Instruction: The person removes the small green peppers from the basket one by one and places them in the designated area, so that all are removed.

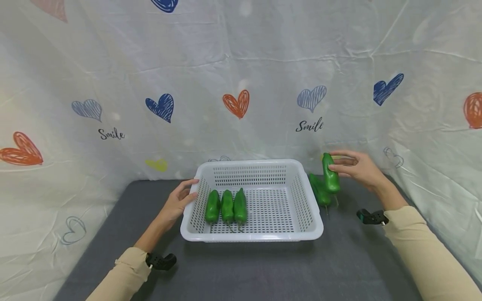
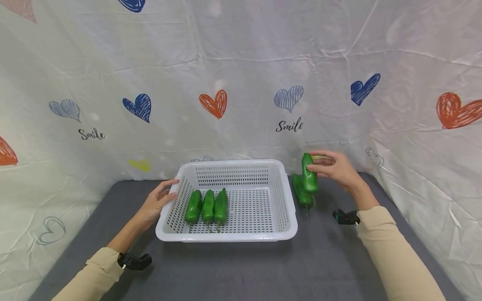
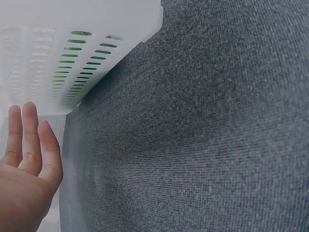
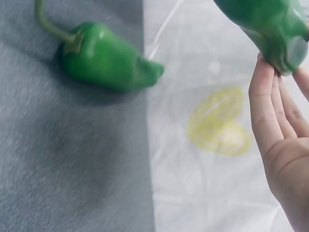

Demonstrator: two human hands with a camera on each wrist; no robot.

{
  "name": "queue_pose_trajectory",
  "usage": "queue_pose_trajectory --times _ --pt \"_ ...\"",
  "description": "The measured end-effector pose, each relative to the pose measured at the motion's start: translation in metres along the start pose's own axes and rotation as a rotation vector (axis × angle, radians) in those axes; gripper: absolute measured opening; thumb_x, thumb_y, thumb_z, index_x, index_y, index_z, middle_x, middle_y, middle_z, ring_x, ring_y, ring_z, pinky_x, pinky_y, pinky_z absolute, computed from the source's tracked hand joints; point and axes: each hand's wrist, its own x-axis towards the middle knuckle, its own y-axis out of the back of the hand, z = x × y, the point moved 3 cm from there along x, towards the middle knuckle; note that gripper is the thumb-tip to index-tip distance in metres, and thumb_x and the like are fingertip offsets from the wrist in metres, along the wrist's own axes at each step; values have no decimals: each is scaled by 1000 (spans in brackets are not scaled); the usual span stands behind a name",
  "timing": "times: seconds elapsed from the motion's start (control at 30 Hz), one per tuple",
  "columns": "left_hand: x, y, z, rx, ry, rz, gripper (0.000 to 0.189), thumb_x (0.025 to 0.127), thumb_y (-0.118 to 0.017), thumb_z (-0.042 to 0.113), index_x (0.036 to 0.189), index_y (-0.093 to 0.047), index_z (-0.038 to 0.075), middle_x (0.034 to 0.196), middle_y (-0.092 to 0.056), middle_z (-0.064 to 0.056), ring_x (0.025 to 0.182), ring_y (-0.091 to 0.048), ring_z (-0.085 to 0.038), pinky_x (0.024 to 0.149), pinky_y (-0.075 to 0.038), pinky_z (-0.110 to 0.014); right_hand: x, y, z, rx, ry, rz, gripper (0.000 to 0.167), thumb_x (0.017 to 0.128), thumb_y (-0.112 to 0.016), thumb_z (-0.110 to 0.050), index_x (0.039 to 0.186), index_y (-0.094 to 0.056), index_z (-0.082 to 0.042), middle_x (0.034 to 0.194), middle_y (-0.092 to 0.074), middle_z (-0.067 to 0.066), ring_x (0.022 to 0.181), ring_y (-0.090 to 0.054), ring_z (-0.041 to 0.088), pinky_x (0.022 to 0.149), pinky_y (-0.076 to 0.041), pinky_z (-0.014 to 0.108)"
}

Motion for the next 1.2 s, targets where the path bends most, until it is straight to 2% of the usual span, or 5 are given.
queue_pose_trajectory --times 0.23,0.4,0.57,0.9,1.2 --pt "0 0 0 5 -2 1 52 104 -63 20 151 -43 16 136 -52 -27 105 -64 -34 75 -58 -42 0 8 21 -39 -80 -9 64 96 -75 -21 149 -47 1 140 -52 28 107 -63 5 87 -55 40" --pt "1 1 -1 -1 1 -2 52 104 -63 21 151 -44 16 136 -52 -27 105 -64 -33 75 -58 -42 1 11 40 -67 -124 -40 66 96 -75 -24 148 -46 3 140 -51 32 103 -63 4 89 -54 49" --pt "1 1 -2 -1 1 -3 52 104 -63 21 152 -43 16 135 -52 -27 105 -64 -34 75 -58 -42 2 13 56 -66 -165 -70 68 95 -76 -25 149 -46 3 140 -50 33 103 -63 4 89 -53 50" --pt "2 0 -1 4 -16 -12 51 105 -61 21 152 -42 13 135 -52 -28 105 -63 -33 74 -58 -41 8 15 85 -79 -237 -116 70 97 -74 -26 150 -42 6 143 -47 35 122 -56 33 93 -51 50" --pt "1 0 -2 10 -2 5 51 105 -62 20 151 -43 15 135 -53 -26 106 -63 -33 75 -57 -41 8 10 97 -80 -247 -95 68 97 -74 -25 148 -44 8 141 -50 32 108 -62 16 89 -54 45"
